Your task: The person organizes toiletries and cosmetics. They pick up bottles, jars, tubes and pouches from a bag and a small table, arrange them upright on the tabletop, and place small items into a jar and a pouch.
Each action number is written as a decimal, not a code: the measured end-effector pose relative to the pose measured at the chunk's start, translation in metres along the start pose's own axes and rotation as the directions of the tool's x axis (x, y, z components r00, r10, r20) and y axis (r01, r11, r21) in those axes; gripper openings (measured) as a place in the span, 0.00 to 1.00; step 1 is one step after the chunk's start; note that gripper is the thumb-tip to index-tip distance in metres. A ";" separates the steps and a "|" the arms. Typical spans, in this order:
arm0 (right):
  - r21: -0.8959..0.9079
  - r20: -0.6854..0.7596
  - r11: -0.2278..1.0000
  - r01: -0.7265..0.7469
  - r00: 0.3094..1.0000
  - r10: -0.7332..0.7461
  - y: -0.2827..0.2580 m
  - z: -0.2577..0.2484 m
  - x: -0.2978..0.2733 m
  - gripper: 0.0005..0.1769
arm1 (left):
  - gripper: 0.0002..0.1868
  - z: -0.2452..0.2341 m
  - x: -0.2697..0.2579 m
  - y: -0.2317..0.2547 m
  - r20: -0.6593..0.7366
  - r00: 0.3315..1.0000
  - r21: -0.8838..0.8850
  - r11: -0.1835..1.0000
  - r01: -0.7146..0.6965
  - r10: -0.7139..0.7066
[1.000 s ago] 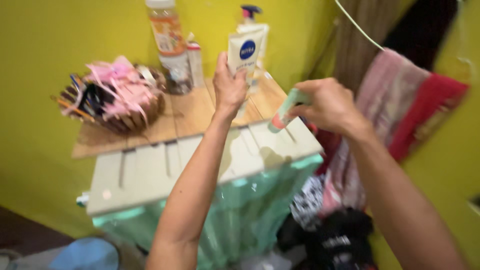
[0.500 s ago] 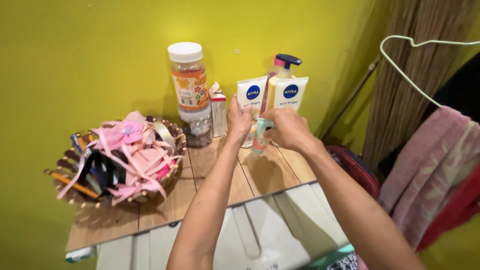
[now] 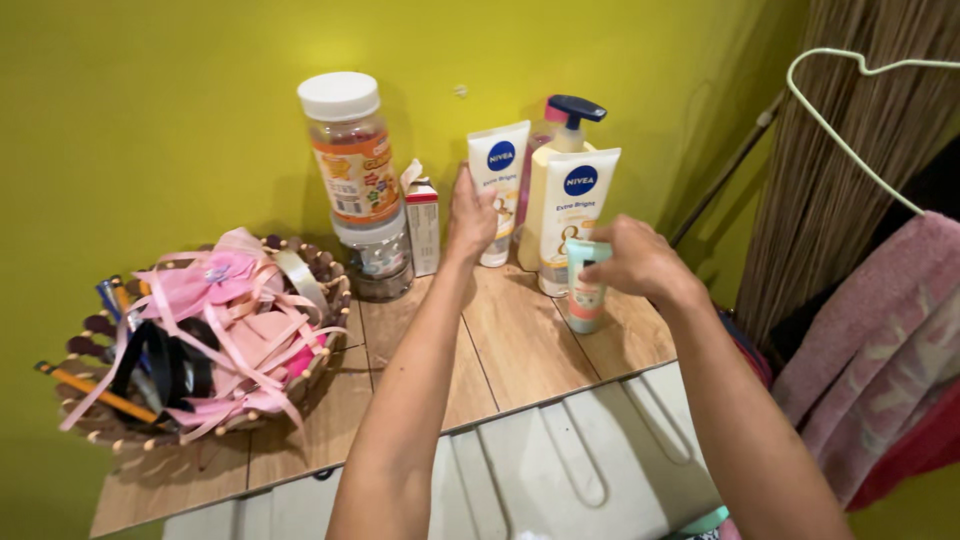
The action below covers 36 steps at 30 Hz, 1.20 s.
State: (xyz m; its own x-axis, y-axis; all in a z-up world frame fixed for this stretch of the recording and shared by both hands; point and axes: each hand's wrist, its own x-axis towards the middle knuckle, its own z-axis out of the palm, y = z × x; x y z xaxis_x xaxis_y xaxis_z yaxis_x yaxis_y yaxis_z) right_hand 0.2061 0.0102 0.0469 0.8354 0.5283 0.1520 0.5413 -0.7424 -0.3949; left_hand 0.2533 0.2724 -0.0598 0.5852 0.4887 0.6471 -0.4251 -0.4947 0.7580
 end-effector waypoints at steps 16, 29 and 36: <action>0.555 0.193 0.824 -0.115 0.981 0.007 0.036 0.013 0.018 0.27 | 0.25 0.041 -0.111 0.106 0.030 0.998 0.270 0.961 -0.060 0.054; 0.614 0.175 0.779 -0.127 0.984 0.023 0.035 0.030 0.025 0.25 | 0.19 -0.027 -0.121 0.090 0.287 0.867 0.604 0.779 0.167 -0.408; 0.637 0.117 0.770 0.046 0.981 -0.156 0.027 0.043 0.030 0.23 | 0.44 -0.015 -0.112 0.093 0.258 0.966 0.374 0.920 -0.114 0.015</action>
State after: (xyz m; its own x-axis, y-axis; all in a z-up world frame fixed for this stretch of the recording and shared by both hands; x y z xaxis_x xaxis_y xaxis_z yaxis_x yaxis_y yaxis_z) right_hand 0.2422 0.0239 0.0014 0.7239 0.6820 0.1043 0.3940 -0.2846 -0.8739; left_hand 0.1382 0.1825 -0.0602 0.7371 0.2797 0.6152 -0.1993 -0.7799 0.5933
